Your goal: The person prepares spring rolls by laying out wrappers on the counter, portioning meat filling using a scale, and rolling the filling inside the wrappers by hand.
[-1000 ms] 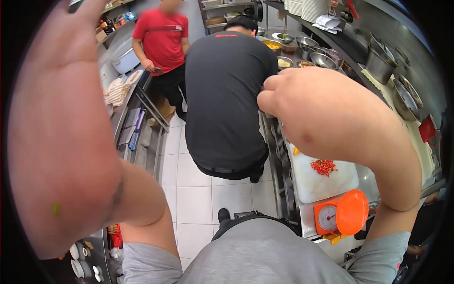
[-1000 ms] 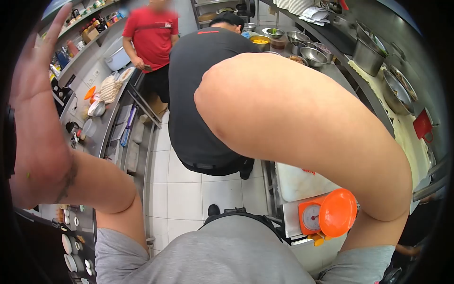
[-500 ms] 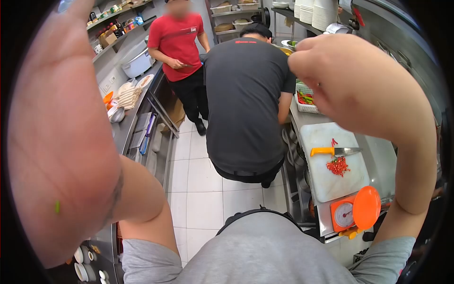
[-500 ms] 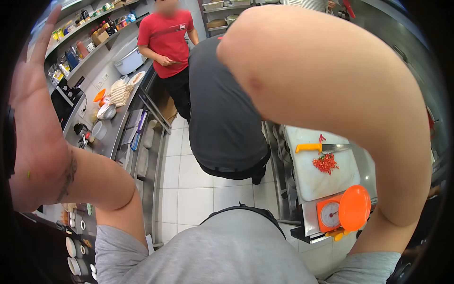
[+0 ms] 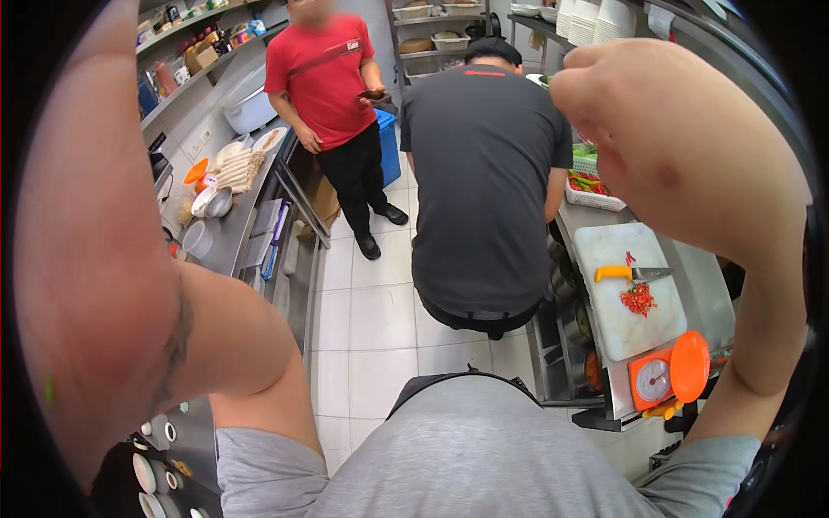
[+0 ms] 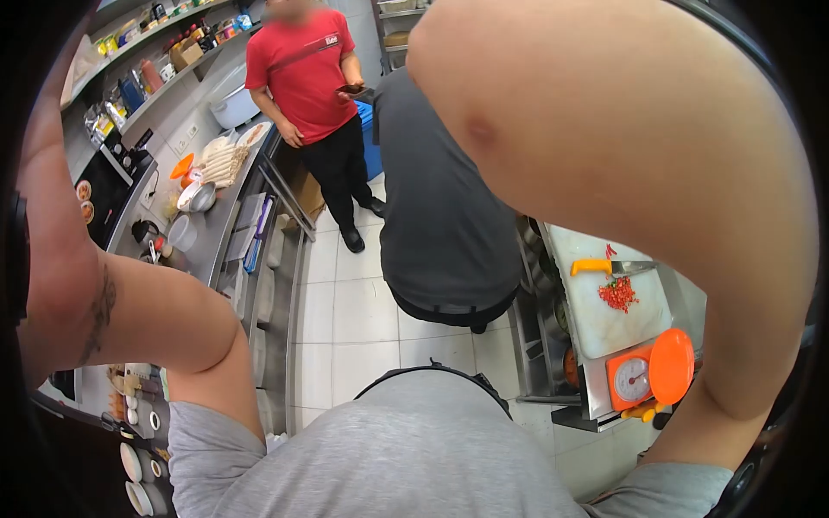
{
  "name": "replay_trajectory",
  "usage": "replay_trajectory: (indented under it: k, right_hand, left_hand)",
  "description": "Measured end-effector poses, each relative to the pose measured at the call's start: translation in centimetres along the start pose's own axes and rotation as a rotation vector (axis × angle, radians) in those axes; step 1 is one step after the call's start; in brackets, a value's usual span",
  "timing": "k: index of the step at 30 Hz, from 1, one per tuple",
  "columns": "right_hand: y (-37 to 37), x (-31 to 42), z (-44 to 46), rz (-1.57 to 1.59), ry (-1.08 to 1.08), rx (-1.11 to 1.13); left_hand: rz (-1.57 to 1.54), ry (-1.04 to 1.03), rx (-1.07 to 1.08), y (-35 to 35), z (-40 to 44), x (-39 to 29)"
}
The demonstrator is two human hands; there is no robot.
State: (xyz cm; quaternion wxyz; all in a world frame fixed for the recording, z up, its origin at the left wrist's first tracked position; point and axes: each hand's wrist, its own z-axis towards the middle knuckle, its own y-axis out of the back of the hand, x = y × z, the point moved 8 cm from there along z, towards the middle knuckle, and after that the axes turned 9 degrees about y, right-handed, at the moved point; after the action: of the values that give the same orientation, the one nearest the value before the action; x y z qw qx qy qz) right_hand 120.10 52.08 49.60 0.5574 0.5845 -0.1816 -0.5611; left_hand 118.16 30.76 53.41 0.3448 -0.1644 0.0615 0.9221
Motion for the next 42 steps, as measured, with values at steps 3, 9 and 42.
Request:
replay_trajectory:
  k: [3,9,42]
  right_hand:
    - [0.3,1.4,1.6,-0.033,0.078,-0.017]
    - [-0.1,3.7,3.7,-0.112,0.255,-0.143]
    - [-5.4,1.8,1.7,0.004,0.015,0.125]
  left_hand:
    - [0.022,-0.010,-0.011,1.3,-0.4,-0.7]
    - [0.063,-0.009,-0.011,2.4,-0.8,-1.7]
    - [-0.043,0.034,0.012,2.5,-0.1,4.0]
